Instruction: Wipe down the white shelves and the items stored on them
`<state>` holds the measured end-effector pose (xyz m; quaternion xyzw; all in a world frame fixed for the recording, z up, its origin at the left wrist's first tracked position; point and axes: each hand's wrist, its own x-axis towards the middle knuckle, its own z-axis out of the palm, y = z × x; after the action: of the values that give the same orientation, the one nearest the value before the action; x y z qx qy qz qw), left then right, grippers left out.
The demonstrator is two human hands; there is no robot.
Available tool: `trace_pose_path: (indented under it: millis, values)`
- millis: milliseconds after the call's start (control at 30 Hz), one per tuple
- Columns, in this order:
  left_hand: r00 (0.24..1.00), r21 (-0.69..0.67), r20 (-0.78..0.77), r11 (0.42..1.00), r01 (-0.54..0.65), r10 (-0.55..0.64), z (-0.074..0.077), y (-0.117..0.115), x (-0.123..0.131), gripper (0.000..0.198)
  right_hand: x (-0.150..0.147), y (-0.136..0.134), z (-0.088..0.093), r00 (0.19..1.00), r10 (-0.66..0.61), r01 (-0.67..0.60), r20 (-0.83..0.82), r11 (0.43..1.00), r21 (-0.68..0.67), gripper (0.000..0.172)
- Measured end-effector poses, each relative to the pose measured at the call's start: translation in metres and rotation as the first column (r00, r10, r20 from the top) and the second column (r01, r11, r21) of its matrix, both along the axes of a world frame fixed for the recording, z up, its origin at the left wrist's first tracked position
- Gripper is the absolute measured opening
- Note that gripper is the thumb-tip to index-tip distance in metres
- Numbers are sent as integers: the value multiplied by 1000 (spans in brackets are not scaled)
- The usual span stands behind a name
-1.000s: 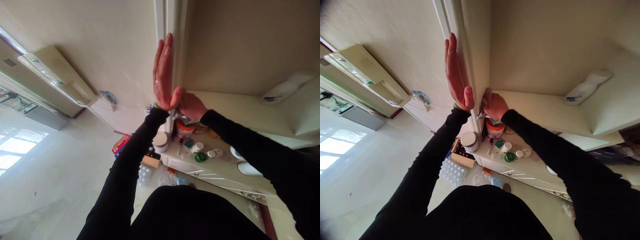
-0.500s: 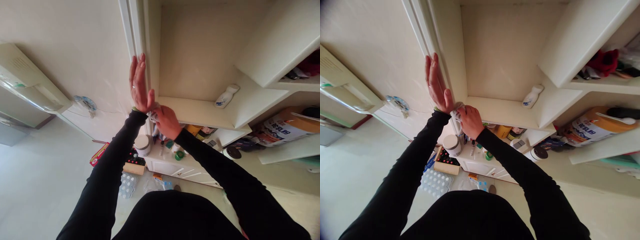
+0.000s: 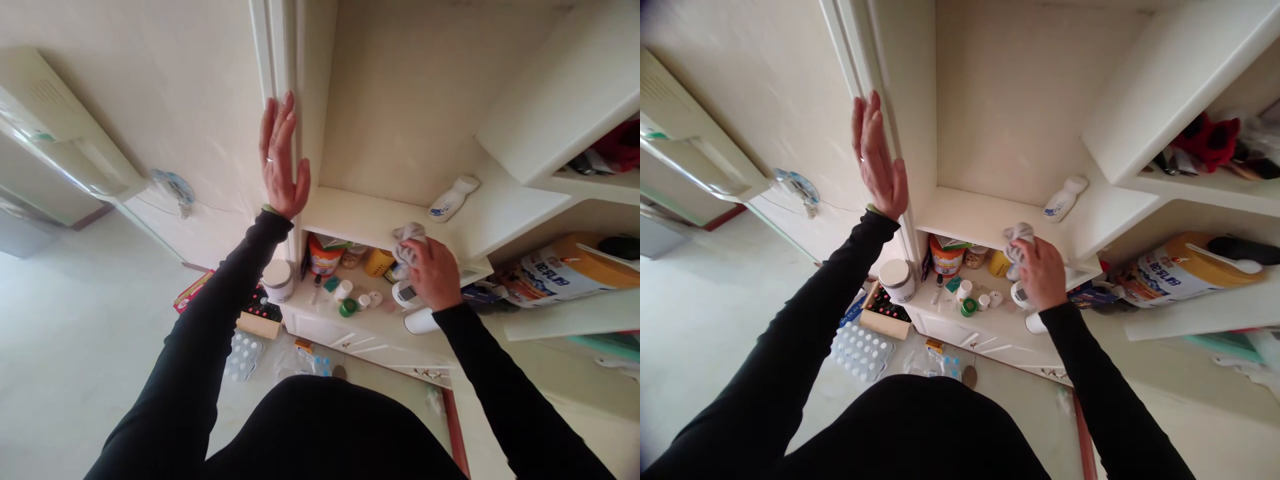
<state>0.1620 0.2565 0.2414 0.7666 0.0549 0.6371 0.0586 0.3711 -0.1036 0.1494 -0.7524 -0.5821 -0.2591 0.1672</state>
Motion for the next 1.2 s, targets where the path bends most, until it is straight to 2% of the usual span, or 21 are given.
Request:
trace_pose_path:
  millis: [67, 167, 233, 267, 367, 467, 567, 667, 700, 767, 867, 900, 967, 1033, 1100, 1133, 1200]
  values:
    - [1000, 100, 19, 995, -1, -1, -19, -25, -1, 80, 13, -21, -2, 1000, -26, 26, 13, 1000, 15, 45]
    - [987, 103, -154, 994, 49, -32, -69, -68, 1, 72, 12, -23, -3, 996, -80, 79, 29, 996, 35, 41]
    - [965, 53, -261, 999, 13, 2, -105, -91, 5, 72, 2, -6, 0, 992, -122, 121, 31, 992, 30, 42]
    - [950, 10, -309, 999, -46, 47, -120, -99, 6, 74, -4, 8, 2, 991, -129, 128, 22, 992, 18, 43]
    - [896, -83, -427, 981, -174, 123, -149, -108, 10, 81, -16, 60, 14, 997, -63, 60, -51, 996, -71, 50]
    - [879, -99, -457, 975, -200, 134, -157, -104, 12, 86, -19, 122, 30, 990, 12, -38, -141, 982, -186, 64]
    - [895, -73, -425, 981, -182, 134, -159, -99, 15, 92, -23, 179, 46, 969, 15, -91, -246, 950, -299, 75]
    - [908, -56, -399, 985, -163, 128, -162, -96, 16, 97, -34, 209, 54, 950, 83, -186, -302, 924, -333, 70]
    - [914, -46, -385, 986, -162, 132, -164, -96, 16, 99, -38, 209, 55, 945, 128, -229, -302, 917, -326, 67]
    - [930, -15, -339, 987, -158, 144, -166, -94, 16, 100, -43, 190, 53, 927, 241, -328, -288, 892, -310, 61]
    - [949, 36, -273, 988, -151, 155, -168, -93, 17, 102, -34, 126, 46, 875, 396, -469, -278, 836, -285, 59]
    - [951, 42, -267, 988, -151, 157, -168, -93, 17, 103, -24, 99, 43, 866, 415, -485, -279, 833, -266, 60]
    - [951, 43, -265, 987, -155, 161, -168, -94, 18, 105, 2, 51, 39, 880, 370, -442, -297, 867, -231, 61]
    - [952, 40, -257, 986, -162, 167, -167, -96, 19, 104, 30, 22, 37, 903, 288, -367, -320, 904, -221, 60]
    - [954, 32, -250, 986, -163, 165, -166, -98, 20, 103, 52, 20, 37, 925, 192, -278, -327, 930, -241, 60]
    - [953, 16, -258, 987, -158, 156, -166, -99, 21, 104, 58, 30, 37, 938, 141, -229, -318, 939, -257, 60]
    - [946, -35, -299, 989, -142, 125, -165, -101, 22, 106, 59, 68, 38, 957, 65, -148, -283, 948, -282, 61]
